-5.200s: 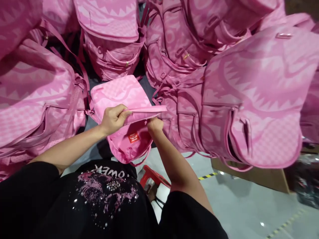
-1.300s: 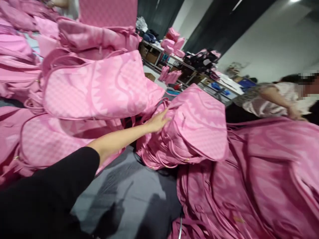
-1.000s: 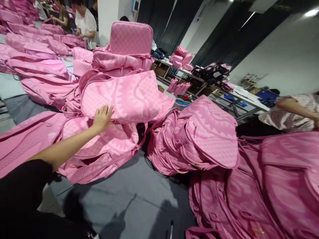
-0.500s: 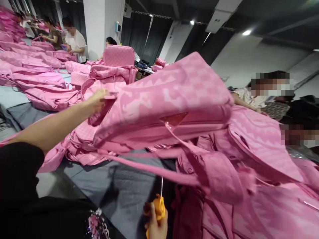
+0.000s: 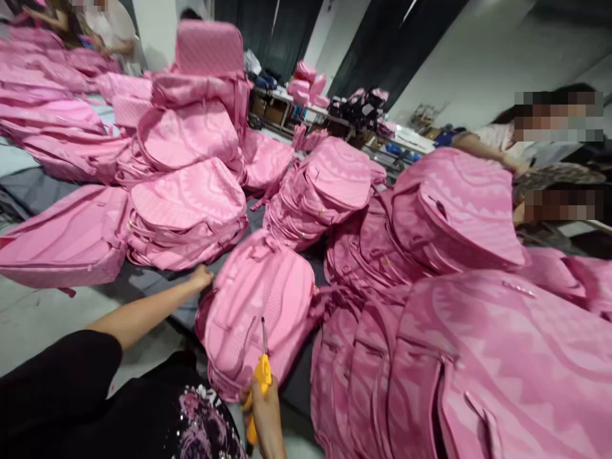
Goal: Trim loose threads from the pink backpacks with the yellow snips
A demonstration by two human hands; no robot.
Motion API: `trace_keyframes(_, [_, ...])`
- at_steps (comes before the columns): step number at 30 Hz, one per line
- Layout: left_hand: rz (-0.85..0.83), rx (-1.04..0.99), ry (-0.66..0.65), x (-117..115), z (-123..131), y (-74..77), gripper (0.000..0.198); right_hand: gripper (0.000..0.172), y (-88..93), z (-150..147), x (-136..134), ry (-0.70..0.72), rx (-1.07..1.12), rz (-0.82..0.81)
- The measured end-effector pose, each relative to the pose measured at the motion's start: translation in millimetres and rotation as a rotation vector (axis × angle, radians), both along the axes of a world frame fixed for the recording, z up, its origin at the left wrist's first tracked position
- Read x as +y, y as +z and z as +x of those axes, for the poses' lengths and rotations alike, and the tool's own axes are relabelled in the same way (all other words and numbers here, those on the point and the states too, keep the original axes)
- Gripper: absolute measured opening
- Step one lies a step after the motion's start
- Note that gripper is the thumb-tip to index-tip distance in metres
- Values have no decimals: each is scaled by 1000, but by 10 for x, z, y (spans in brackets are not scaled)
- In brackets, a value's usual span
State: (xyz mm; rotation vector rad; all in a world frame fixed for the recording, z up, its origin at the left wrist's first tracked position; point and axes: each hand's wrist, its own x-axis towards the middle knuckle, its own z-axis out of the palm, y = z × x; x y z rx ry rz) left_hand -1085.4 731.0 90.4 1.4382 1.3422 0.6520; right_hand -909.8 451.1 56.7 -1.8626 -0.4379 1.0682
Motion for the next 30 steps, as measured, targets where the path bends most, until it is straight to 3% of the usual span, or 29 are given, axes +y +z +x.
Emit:
trace_keyframes(3, [51, -65, 133, -378, 148, -100, 49, 67, 83, 52, 67, 7, 33, 48])
trace_keyframes(5, [-17, -283, 37, -785, 394, -69, 58, 64, 209, 80, 169, 63, -62, 71])
trace_keyframes(7, [-150, -480, -105, -1149, 661, 46, 59, 53, 318, 4, 260, 236, -161, 122])
trace_keyframes(9, [-232, -549, -174, -1331, 855, 182, 51, 42, 375, -154, 297, 407, -200, 220])
trace_keyframes(11, [-206, -572, -171, -1327, 924, 248, 50, 38, 393, -270, 297, 463, -200, 303])
trace_keyframes(13, [-67, -494, -132, -1247, 880, 171, 59, 38, 421, -209, 332, 416, -217, 319])
trace_keyframes(16, [205, -37, -96, -1226, 743, -199, 88, 45, 588, 269, 621, 328, -281, 242])
trace_keyframes(18, [274, 321, -166, -1283, 664, -485, 107, 48, 787, 704, 995, 327, -318, 129])
trace_keyframes(21, [252, 655, -197, -1305, 518, -724, 104, 37, 1115, 1208, 1658, 494, -314, -100])
trace_keyframes(23, [223, 746, -148, -1255, 363, -705, 87, 32, 1270, 1344, 2017, 567, -430, -145])
trace_keyframes(25, [226, 757, -133, -1202, 189, -591, 72, 30, 1334, 1323, 2219, 609, -565, -152])
trace_keyframes(28, [246, 654, -114, -1136, -5, -427, 62, 26, 1305, 1136, 2218, 888, -527, -289])
trace_keyframes(30, [126, 415, -50, -1045, -72, -413, 59, 26, 1279, 1027, 2113, 1030, -459, -364])
